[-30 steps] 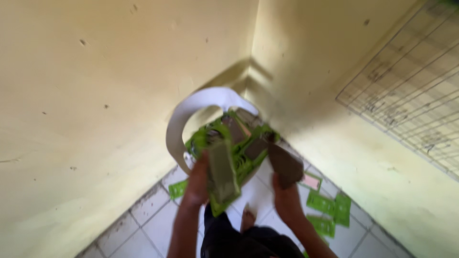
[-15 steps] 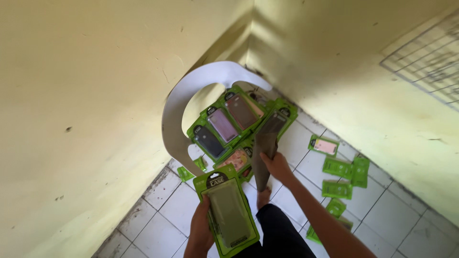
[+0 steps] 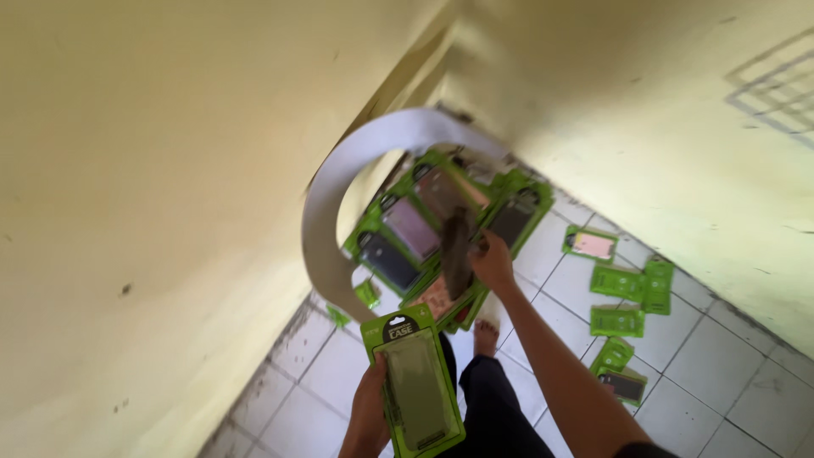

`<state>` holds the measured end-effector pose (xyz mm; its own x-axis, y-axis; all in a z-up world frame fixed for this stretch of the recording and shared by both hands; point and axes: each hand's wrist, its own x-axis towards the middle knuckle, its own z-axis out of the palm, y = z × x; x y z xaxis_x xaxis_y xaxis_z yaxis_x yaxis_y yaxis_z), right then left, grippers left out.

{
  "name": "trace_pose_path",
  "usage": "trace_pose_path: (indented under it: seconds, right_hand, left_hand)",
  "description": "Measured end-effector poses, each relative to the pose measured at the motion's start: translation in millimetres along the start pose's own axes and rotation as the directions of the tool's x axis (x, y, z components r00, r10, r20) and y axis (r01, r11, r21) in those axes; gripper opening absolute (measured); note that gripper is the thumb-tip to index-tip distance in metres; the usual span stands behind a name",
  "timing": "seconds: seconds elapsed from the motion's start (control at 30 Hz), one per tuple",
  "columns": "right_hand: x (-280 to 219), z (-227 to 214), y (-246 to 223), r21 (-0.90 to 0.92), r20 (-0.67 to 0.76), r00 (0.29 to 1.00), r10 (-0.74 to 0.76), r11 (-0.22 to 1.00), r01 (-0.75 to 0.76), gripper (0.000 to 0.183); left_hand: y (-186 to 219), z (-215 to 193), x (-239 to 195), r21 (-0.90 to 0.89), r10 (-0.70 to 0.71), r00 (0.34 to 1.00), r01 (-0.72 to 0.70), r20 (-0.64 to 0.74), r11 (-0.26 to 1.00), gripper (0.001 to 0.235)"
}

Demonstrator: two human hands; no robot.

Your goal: The person picks up packaged phone cases from a white plastic chair, wipes each package with a dark cloth, and hangs them on a wall-mounted wire grid display. The person repeats this process for multiple cases, arranging them in rows on the display.

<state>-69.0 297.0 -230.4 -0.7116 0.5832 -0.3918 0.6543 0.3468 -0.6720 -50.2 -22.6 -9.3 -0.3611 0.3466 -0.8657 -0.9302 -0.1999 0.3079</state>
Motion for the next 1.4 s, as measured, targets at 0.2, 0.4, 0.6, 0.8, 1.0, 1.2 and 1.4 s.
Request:
trace_pose_path:
  seconds: [0.2, 0.4, 0.6, 0.8, 1.0, 1.2, 1.4]
  right_hand:
    - [-96, -118, -37, 0.14, 0.073, 0.986, 0.15, 0.977, -0.159, 0.044]
    - [-257, -277, -63, 0.514, 0.091, 0.976, 0.199, 0.83, -0.217, 0.046]
    - [-358, -391, -6, 0.64, -0.316, 0.905, 0.284, 0.768, -0.017, 0.04]
    - [-453, -477, 86, 0.678, -0.504, 0.759, 0.413, 0.733, 0.052, 0.028]
    - [-517, -536, 162, 0.675, -0.604, 0.661, 0.445, 0.727, 0.127, 0.02]
    - [-510, -584, 205, 0.694, -0.602, 0.616, 0.508, 0.714, 0.089, 0.02]
    - [-462, -646, 213, 0.409, -0.814, 0.473, 0.335, 0.911, 0.059, 0.068]
  left_hand:
    - [12, 64, 1, 0.163, -0.023, 0.985, -0.006, 0.17, 0.987, 0.06]
    - [-32, 195, -4, 0.515, -0.123, 0.931, -0.076, 0.343, 0.854, 0.054]
    - [-145, 327, -53, 0.639, -0.226, 0.74, -0.338, 0.634, 0.691, 0.047]
    - [-288, 404, -104, 0.667, -0.323, 0.62, -0.467, 0.716, 0.581, 0.044]
    - [-400, 454, -131, 0.596, -0.297, 0.521, -0.637, 0.8, 0.489, 0.042]
    - [-445, 502, -139, 0.54, -0.247, 0.487, -0.807, 0.838, 0.237, 0.055]
    - [-460, 581, -133, 0.355, -0.067, 0.349, -0.916, 0.935, 0.188, 0.065]
